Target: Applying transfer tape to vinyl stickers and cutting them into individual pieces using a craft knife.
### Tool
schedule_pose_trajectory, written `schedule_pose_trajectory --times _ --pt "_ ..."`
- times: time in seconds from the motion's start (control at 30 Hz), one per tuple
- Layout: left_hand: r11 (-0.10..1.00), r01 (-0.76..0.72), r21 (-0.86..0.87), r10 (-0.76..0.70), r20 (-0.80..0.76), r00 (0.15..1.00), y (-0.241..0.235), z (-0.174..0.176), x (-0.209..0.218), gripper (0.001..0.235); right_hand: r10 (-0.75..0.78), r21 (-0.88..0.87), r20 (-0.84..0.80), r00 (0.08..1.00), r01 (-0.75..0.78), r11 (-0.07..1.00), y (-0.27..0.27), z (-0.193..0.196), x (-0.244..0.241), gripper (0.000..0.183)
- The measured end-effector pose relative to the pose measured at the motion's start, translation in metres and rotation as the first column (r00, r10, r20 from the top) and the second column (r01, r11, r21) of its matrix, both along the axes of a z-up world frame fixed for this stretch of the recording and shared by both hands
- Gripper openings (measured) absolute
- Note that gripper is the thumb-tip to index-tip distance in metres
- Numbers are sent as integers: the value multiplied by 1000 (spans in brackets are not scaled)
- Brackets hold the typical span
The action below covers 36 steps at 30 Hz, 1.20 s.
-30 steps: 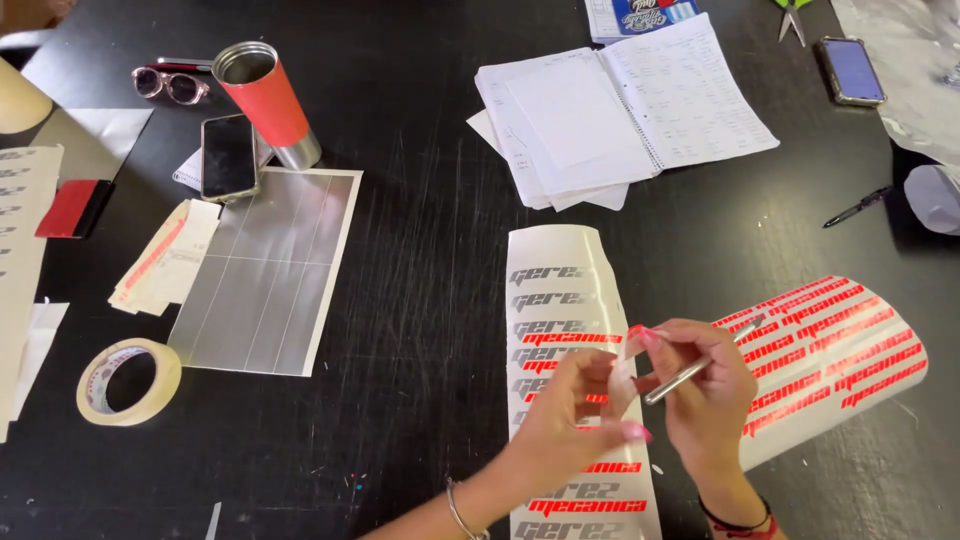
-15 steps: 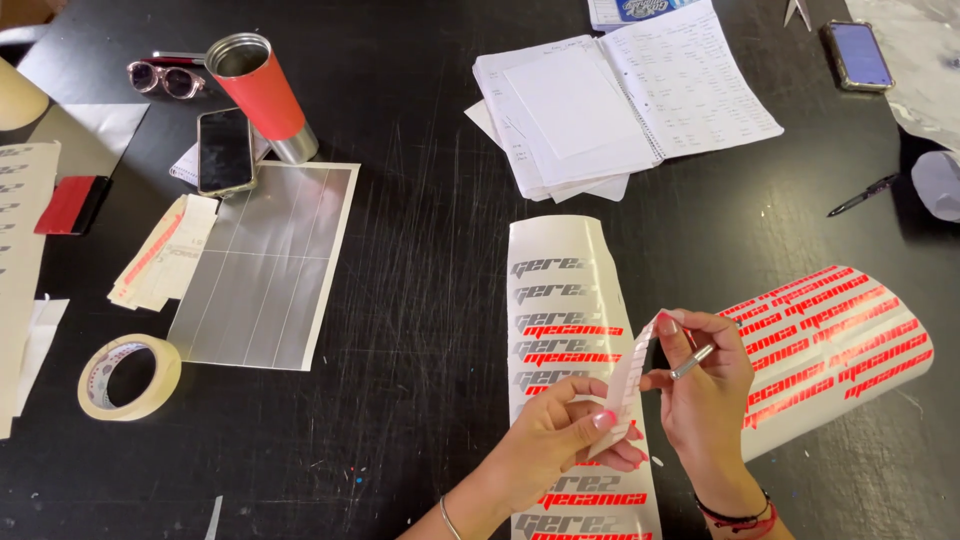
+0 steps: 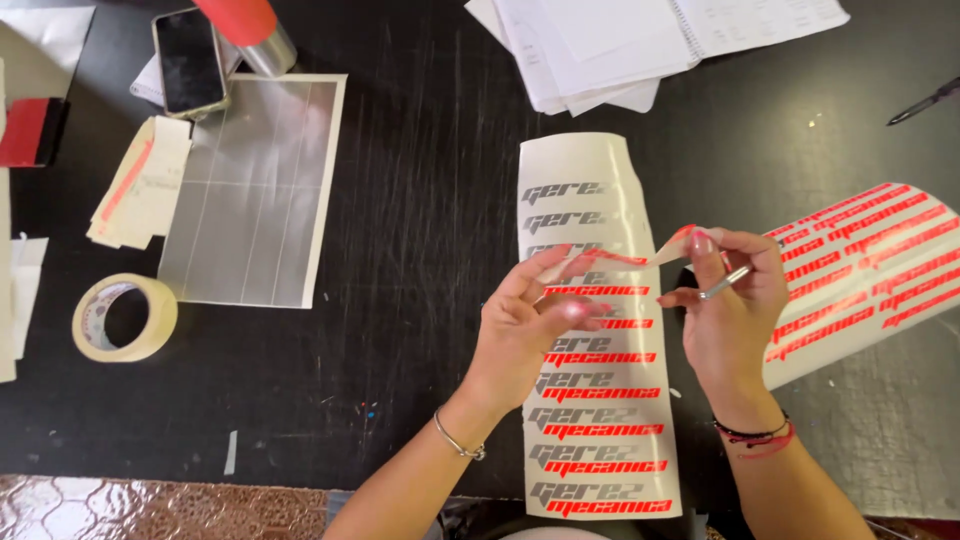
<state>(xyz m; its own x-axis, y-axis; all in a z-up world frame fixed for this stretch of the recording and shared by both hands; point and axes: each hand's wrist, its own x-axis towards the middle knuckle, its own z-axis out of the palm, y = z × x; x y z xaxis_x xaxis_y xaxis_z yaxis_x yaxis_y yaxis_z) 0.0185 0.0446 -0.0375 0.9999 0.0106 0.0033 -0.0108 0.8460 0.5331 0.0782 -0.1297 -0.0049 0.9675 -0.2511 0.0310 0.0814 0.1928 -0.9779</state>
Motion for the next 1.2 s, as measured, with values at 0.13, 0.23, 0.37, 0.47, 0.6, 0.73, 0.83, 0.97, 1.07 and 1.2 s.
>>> schedule_pose_trajectory --times 0.13,0.23,0.37,0.47,0.6,0.73,0.83,0.97,1.07,1.2 --pt "853 -132 505 207 -95 974 1 12 -4 38 38 -83 -87 996 -45 996 -7 -4 -1 17" --pt "711 -283 644 369 1 930 6 11 0 24 45 -75 -70 996 -51 996 -9 -10 0 18" --pt "524 -349 777 403 134 905 17 13 7 16 34 -81 -65 997 -39 996 -11 -10 1 16" --pt "332 -381 863 335 270 903 22 10 12 11 33 -74 -58 998 -37 997 -14 -12 0 16" --pt "341 -388 856 192 340 920 11 30 9 14 86 -121 32 996 -81 989 -9 0 -9 15" --pt "347 -172 922 67 159 985 -12 38 9 57 171 -164 137 976 -148 975 -10 -1 -17 14" --pt "481 -67 874 48 50 998 -18 25 13 49 201 -200 193 960 -162 966 -12 2 -19 14" --pt "455 -89 886 69 65 996 -9 11 15 44 185 -245 229 956 -127 961 -16 6 -14 13" --pt "407 9 913 42 -29 999 -1 18 18 34 147 -260 219 965 -87 962 -18 7 -12 13" --pt "423 14 906 59 -43 997 4 20 22 24 129 -266 208 970 -71 961 -18 10 -13 13"
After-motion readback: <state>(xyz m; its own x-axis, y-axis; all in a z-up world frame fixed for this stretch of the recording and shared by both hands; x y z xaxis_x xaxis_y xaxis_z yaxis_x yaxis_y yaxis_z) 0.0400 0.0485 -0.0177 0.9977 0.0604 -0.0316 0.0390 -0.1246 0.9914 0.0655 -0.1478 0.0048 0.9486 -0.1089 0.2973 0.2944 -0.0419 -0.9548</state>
